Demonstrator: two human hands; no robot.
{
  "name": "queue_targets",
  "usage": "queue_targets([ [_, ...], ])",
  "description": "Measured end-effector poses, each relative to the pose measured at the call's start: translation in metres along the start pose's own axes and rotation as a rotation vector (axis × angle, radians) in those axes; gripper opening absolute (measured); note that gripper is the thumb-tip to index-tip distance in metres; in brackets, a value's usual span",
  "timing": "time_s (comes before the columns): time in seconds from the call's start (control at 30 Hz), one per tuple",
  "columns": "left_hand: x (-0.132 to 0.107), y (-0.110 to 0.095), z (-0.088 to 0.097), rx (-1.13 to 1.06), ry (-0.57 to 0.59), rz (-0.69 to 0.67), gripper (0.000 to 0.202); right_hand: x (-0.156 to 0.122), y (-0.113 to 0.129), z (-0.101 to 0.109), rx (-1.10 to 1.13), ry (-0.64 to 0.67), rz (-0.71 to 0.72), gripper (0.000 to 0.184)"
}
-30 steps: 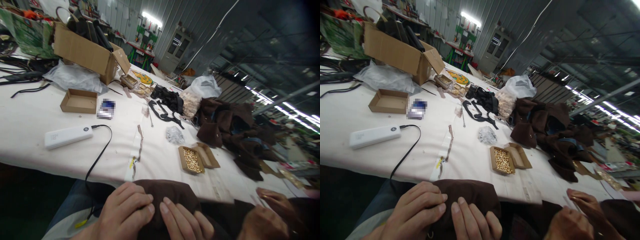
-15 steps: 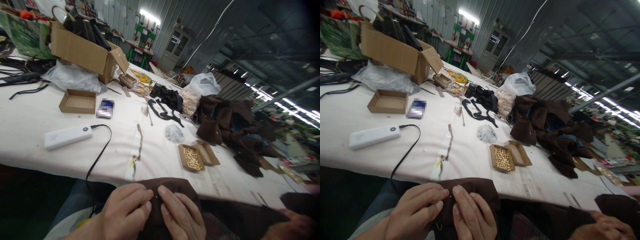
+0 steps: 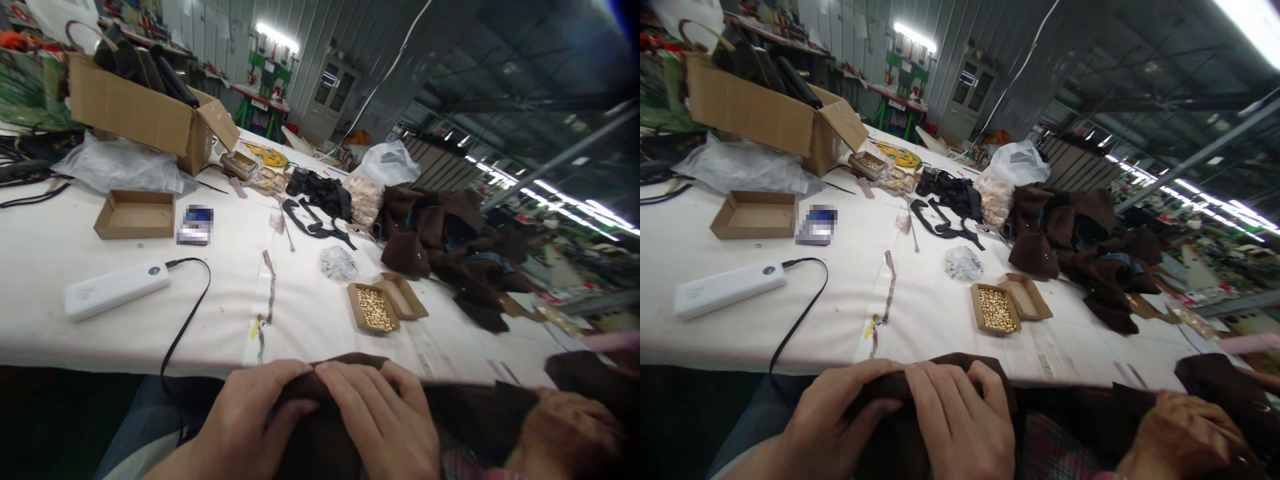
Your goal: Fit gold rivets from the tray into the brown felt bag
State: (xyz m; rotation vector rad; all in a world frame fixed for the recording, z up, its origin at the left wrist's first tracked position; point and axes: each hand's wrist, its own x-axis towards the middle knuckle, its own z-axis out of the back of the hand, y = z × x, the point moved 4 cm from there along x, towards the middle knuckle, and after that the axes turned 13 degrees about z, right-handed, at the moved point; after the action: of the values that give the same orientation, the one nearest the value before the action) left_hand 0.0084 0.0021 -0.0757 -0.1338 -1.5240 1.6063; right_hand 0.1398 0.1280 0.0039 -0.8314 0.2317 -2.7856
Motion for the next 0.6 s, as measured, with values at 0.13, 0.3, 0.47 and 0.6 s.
queue_targets([
  [0.13,0.0,0.004,-0.023,-0.067,0.12,0.181,0.039,0.007,-0.021,0.009,0.008,0.15,-0.069,0.032],
  [0.3,0.013,0.048,-0.056,-0.098,0.292,0.312,0.058,-0.002,-0.073,-0.065,0.093,0.401,-0.276,0.023],
  [0.47,0.034,0.102,-0.051,0.124,0.34,0.479,0.041,-0.023,-0.118,-0.154,0.302,0.377,-0.197,0.014],
  [0.6,0.068,0.1,-0.029,0.488,0.322,0.422,0.042,-0.037,-0.132,-0.184,0.361,0.321,-0.226,0.013],
])
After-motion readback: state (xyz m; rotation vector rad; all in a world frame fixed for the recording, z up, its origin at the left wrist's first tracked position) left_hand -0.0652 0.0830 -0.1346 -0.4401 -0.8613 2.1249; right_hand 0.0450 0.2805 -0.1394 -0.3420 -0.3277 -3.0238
